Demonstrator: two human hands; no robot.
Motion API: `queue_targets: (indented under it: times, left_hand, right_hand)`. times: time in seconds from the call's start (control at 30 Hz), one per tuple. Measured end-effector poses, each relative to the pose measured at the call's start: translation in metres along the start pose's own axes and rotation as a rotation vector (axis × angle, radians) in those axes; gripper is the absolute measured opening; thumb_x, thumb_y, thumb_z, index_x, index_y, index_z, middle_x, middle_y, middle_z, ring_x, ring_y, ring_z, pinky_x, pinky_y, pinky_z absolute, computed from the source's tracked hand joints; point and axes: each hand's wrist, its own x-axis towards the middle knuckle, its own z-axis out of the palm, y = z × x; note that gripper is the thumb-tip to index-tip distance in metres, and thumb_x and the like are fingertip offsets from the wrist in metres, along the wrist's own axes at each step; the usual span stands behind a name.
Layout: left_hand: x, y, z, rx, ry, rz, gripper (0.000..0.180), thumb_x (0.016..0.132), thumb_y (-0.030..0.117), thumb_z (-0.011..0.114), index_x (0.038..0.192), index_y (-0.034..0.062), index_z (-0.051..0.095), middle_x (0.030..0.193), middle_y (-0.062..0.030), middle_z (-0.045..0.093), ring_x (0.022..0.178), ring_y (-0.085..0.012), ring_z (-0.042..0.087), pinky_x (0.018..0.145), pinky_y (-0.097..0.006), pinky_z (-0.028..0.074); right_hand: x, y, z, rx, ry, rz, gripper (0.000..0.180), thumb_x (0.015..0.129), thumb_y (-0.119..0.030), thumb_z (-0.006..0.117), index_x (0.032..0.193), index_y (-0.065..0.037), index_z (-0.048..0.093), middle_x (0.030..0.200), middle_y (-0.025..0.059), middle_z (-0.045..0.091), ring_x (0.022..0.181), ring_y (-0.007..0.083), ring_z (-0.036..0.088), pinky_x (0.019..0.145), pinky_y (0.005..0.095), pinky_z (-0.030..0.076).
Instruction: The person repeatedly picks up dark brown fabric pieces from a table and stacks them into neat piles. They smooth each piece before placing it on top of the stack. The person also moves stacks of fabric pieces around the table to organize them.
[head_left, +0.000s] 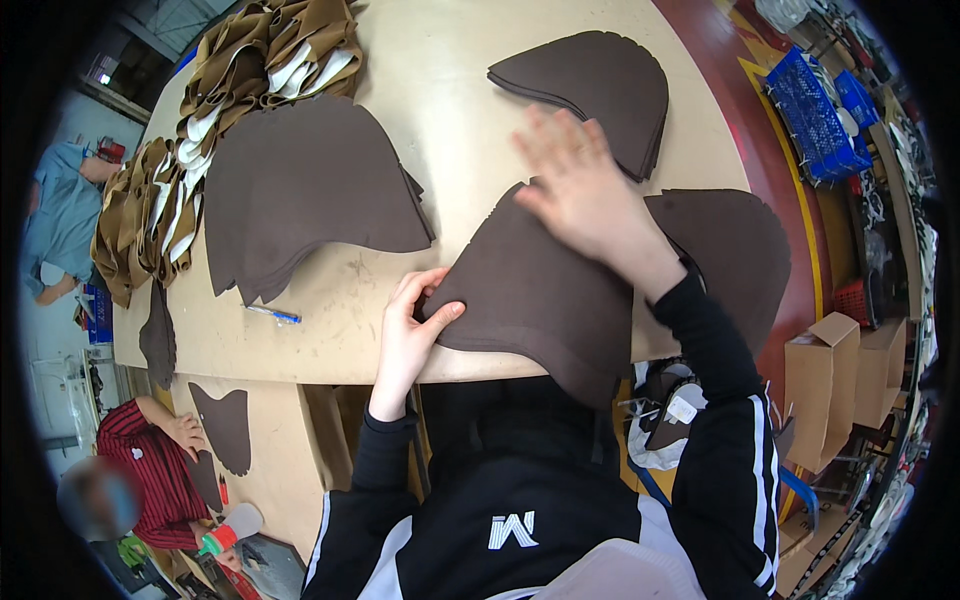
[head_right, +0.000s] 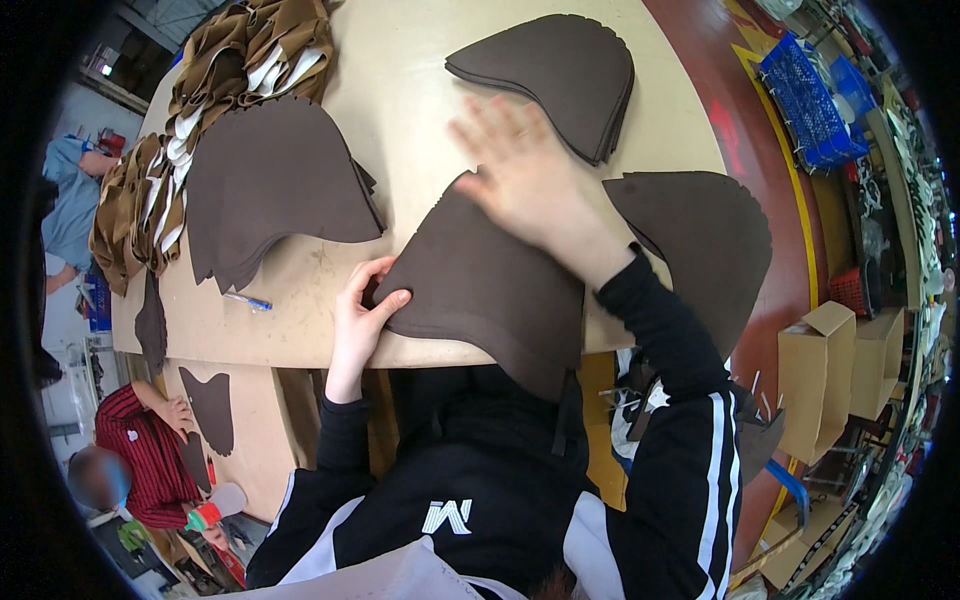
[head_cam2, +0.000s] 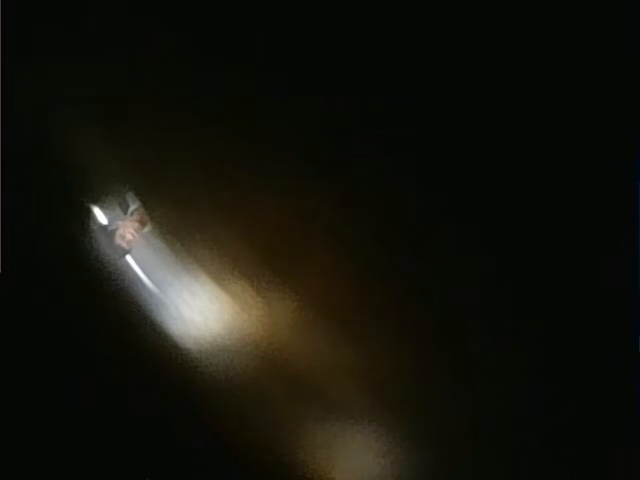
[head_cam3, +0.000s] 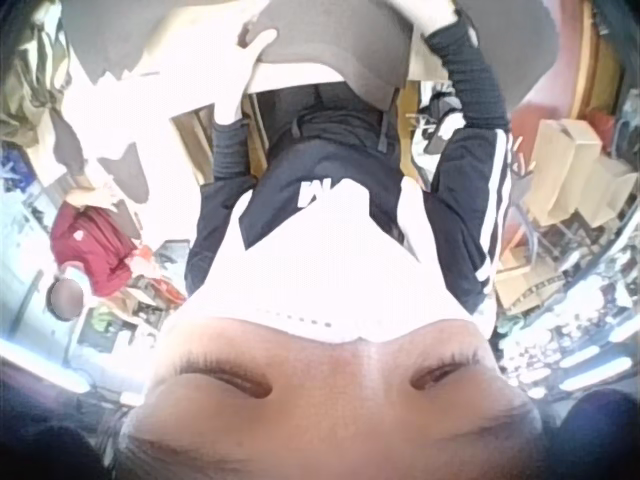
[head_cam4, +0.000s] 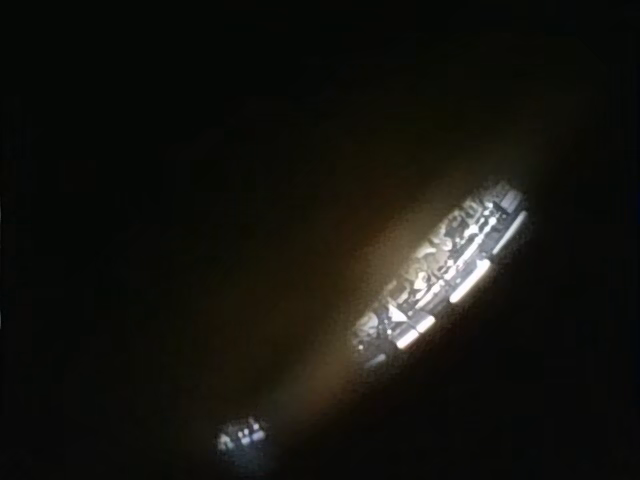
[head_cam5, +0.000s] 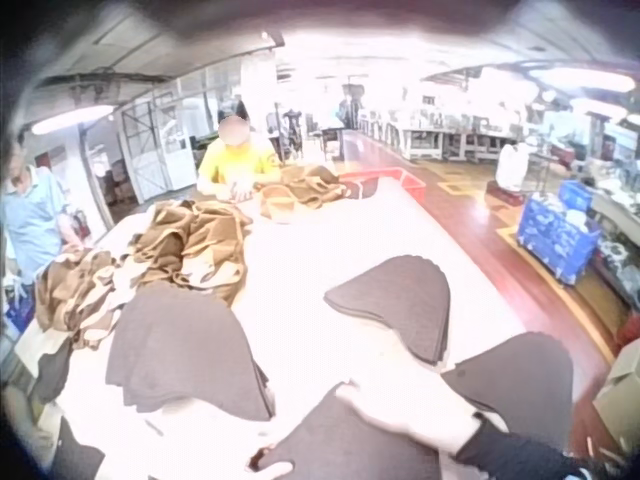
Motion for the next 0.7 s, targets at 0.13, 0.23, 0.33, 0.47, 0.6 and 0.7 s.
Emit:
queue_targets:
  times: [0.13, 0.23, 0.33, 0.47, 0.6, 0.7]
  left_hand:
    - [0.000, -0.010, -0.003, -0.048, -0.048, 0.000, 0.043, 0.080, 0.006, 0.084, 0.120, -0.0005, 0.068, 0.104, -0.0062, 0.062, 0.098, -0.0176, 0.054, 0.091, -0.029, 0.045]
    - [-0.001, -0.005, 0.001, 0.016, -0.020, 0.003, 0.044, 0.080, 0.006, 0.083, 0.121, -0.0007, 0.068, 0.104, -0.0061, 0.062, 0.098, -0.0175, 0.054, 0.091, -0.029, 0.045]
    - [0.002, 0.007, 0.003, -0.005, -0.022, -0.004, 0.044, 0.080, 0.006, 0.084, 0.121, -0.0004, 0.068, 0.104, -0.0058, 0.062, 0.098, -0.0176, 0.054, 0.090, -0.029, 0.045]
    - [0.000, -0.006, 0.002, -0.015, -0.019, -0.009, 0.044, 0.080, 0.006, 0.083, 0.121, -0.0001, 0.068, 0.106, -0.0058, 0.062, 0.098, -0.0176, 0.054, 0.090, -0.029, 0.045]
    - [-0.002, -0.011, 0.005, -0.060, 0.027, 0.052, 0.042, 0.079, 0.006, 0.084, 0.119, 0.0018, 0.069, 0.111, -0.0058, 0.062, 0.100, -0.0177, 0.056, 0.091, -0.029, 0.045]
    - [-0.006, -0.015, 0.003, 0.099, 0.003, 0.212, 0.028, 0.083, 0.003, 0.079, 0.109, 0.0052, 0.071, 0.130, -0.0079, 0.060, 0.114, -0.0199, 0.058, 0.098, -0.033, 0.045]
  right_hand:
    - [-0.034, -0.084, 0.019, 0.334, 0.035, -0.434, 0.068, 0.099, -0.051, 0.056, 0.159, -0.023, 0.039, 0.168, 0.0060, 0.030, 0.154, 0.0236, 0.031, 0.126, 0.0499, 0.022]
    - [-0.027, -0.071, 0.021, 0.263, -0.075, -0.320, 0.066, 0.102, -0.049, 0.052, 0.161, -0.024, 0.036, 0.168, 0.0059, 0.032, 0.155, 0.0237, 0.030, 0.126, 0.0524, 0.021]
    - [-0.001, -0.004, 0.027, 0.064, -0.147, -0.085, 0.066, 0.107, -0.046, 0.042, 0.165, -0.020, 0.024, 0.173, 0.0081, 0.018, 0.159, 0.0306, 0.018, 0.128, 0.0532, 0.009]
    - [0.006, 0.060, 0.008, -0.131, -0.235, 0.047, 0.068, 0.110, -0.052, 0.032, 0.167, -0.020, 0.014, 0.174, 0.0094, 0.012, 0.160, 0.0328, 0.011, 0.129, 0.0504, 0.008]
    - [-0.018, 0.057, -0.041, 1.806, 0.201, 0.484, 0.070, 0.109, -0.059, 0.024, 0.167, -0.022, 0.013, 0.174, 0.0066, 0.011, 0.159, 0.0274, 0.016, 0.129, 0.0470, 0.011]
    - [-0.046, 0.057, -0.088, 2.300, 0.339, 0.509, 0.073, 0.108, -0.063, 0.022, 0.167, -0.022, 0.012, 0.173, 0.0096, 0.016, 0.160, 0.0258, 0.008, 0.129, 0.0470, 0.008]
